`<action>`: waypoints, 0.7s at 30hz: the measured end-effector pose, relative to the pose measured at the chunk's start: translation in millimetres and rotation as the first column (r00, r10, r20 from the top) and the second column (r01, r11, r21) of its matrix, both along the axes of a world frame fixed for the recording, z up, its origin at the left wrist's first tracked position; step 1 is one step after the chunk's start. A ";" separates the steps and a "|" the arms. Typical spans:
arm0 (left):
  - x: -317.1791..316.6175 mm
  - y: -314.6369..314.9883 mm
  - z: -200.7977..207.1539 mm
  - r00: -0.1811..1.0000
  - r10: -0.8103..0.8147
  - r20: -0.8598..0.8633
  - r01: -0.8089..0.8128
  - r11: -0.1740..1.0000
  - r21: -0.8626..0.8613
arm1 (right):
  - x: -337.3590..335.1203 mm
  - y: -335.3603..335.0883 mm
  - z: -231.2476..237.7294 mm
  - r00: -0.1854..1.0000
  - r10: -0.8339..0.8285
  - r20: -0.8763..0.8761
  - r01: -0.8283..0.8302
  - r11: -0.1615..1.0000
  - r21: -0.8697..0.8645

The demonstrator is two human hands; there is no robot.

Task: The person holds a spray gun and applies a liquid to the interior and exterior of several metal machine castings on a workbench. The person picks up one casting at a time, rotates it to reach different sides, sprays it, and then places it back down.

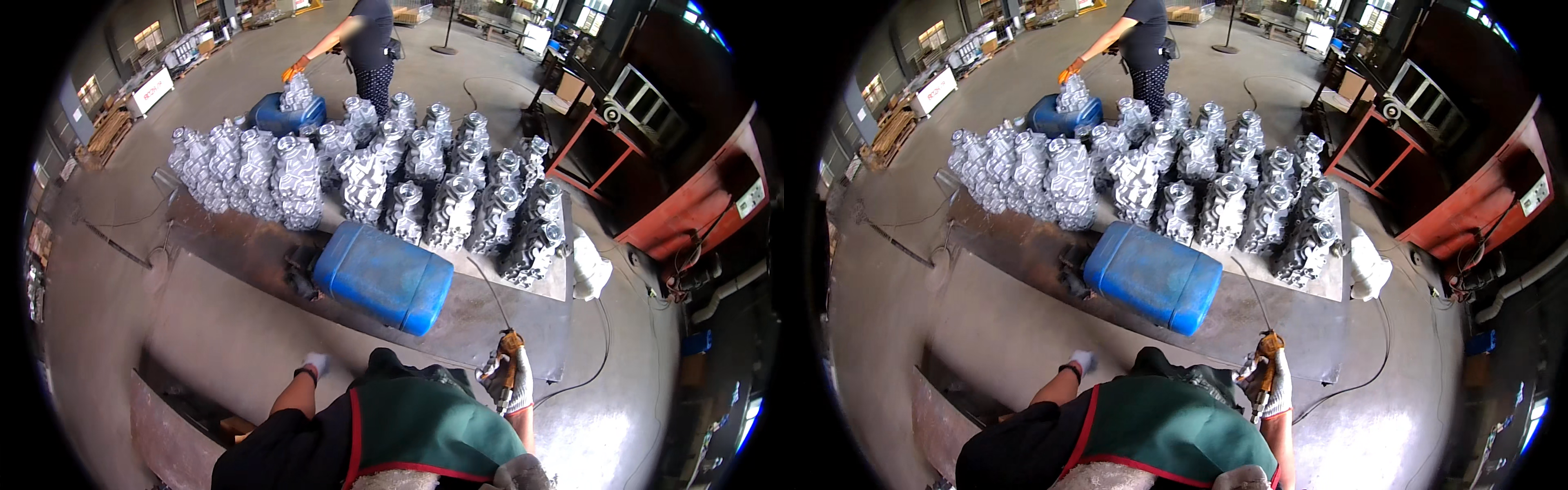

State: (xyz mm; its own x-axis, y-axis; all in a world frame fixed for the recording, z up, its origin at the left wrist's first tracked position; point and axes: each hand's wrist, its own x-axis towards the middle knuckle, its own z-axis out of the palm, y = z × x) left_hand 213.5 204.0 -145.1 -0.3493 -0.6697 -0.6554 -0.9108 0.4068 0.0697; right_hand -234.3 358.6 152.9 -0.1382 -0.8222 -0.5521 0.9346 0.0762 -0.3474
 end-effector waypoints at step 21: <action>-138.7 40.7 83.9 0.099 0.926 -0.363 -0.616 0.344 0.709 | -49.9 72.7 -34.1 0.992 0.080 0.100 -0.076 0.996 -0.039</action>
State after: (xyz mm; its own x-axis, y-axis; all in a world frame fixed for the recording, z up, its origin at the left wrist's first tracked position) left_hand 74.8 244.7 -61.3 -0.1342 -0.6543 -0.7442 -0.2867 -0.6933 0.6612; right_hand -284.2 431.3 118.8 -0.0175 -0.8472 -0.5311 0.9569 0.1397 -0.2544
